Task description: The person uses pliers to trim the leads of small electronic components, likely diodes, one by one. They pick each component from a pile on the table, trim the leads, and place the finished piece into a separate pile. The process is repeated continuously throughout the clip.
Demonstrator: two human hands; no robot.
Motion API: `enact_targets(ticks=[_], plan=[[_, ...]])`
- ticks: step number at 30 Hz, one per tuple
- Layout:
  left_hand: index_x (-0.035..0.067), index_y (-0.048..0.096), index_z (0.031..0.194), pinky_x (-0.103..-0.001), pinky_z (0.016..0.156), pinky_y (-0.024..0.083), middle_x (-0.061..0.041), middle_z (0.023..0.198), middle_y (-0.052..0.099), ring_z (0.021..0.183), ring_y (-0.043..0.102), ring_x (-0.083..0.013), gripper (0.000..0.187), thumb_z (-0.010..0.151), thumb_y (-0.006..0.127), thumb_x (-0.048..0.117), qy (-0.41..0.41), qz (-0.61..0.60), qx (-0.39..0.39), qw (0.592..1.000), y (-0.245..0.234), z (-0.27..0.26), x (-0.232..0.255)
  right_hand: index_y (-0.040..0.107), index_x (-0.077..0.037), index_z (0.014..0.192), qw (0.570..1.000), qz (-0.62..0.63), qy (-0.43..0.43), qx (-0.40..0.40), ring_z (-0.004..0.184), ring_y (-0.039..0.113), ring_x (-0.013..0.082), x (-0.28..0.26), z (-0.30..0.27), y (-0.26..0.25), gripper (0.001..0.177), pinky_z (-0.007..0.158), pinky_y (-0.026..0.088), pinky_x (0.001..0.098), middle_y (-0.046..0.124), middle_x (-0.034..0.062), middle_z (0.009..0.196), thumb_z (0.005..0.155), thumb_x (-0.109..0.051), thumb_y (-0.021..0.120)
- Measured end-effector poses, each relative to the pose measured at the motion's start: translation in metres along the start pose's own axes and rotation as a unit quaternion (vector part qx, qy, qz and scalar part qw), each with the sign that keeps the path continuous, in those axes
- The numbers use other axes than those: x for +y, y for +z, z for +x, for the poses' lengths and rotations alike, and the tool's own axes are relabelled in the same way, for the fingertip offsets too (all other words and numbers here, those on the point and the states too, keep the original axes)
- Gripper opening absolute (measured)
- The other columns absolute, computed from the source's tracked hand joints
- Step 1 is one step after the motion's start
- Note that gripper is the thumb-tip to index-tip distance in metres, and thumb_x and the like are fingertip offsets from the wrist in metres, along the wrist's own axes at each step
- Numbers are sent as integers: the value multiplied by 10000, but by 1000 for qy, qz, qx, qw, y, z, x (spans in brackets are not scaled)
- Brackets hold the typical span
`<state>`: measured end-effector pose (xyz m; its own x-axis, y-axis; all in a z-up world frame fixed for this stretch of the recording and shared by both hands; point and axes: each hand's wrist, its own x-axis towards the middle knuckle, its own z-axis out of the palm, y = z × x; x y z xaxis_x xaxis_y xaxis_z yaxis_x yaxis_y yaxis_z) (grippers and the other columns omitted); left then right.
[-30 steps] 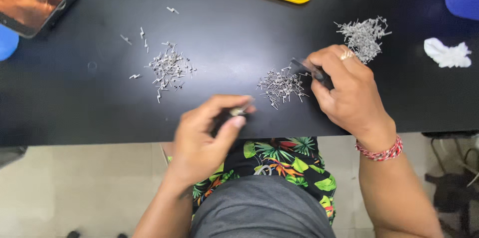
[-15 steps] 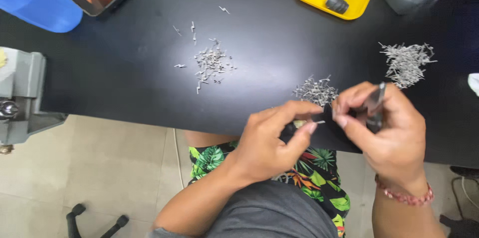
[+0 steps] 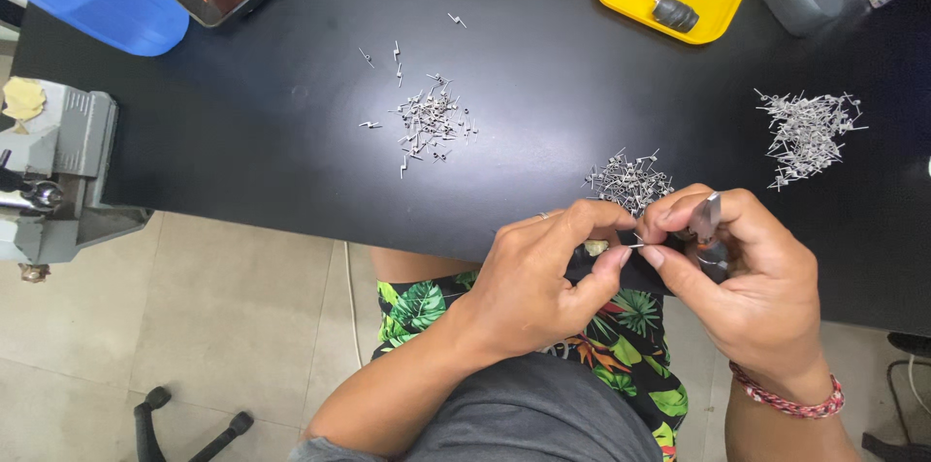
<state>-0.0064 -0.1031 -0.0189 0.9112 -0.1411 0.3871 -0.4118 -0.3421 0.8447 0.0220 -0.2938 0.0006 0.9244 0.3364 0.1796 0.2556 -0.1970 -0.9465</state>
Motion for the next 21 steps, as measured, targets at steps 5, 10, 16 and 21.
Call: enact_targets(ticks=[5, 10, 16, 21], plan=[[85, 562, 1208, -346, 877, 593, -61, 1076, 744, 940, 769, -224, 223, 996, 624, 110, 0, -1, -4, 1000, 1, 0, -1, 548, -32, 1037, 1000, -17, 10, -6, 913, 637, 204, 2, 1, 0, 229, 859, 506, 311, 642, 111, 924, 891, 77, 686], [84, 602, 1198, -381, 886, 591, -42, 1129, 729, 949, 758, -239, 163, 1037, 625, 88, 46, 5, 16, 999, 0, 0, -3, 569, -9, 1074, 999, -27, 31, 12, 976, 662, 209, 0, -2, -1, 235, 929, 530, 313, 675, 151, 1028, 883, 14, 703], [122, 688, 1110, -246, 865, 588, -24, 933, 778, 884, 727, -78, 118, 1014, 626, 151, -158, -179, 52, 970, -16, 4, 5, 669, -10, 1078, 981, -188, -13, -38, 874, 668, 184, -14, 0, -14, 191, 860, 459, 295, 719, 88, 969, 894, -54, 694], [71, 661, 1090, -219, 593, 505, -113, 901, 749, 653, 592, -93, 106, 1015, 619, 134, -216, -333, 53, 916, -22, 5, 3, 674, -9, 1105, 959, -261, -82, -75, 840, 645, 207, -18, 3, -10, 195, 840, 456, 317, 705, 95, 1005, 914, -48, 664]])
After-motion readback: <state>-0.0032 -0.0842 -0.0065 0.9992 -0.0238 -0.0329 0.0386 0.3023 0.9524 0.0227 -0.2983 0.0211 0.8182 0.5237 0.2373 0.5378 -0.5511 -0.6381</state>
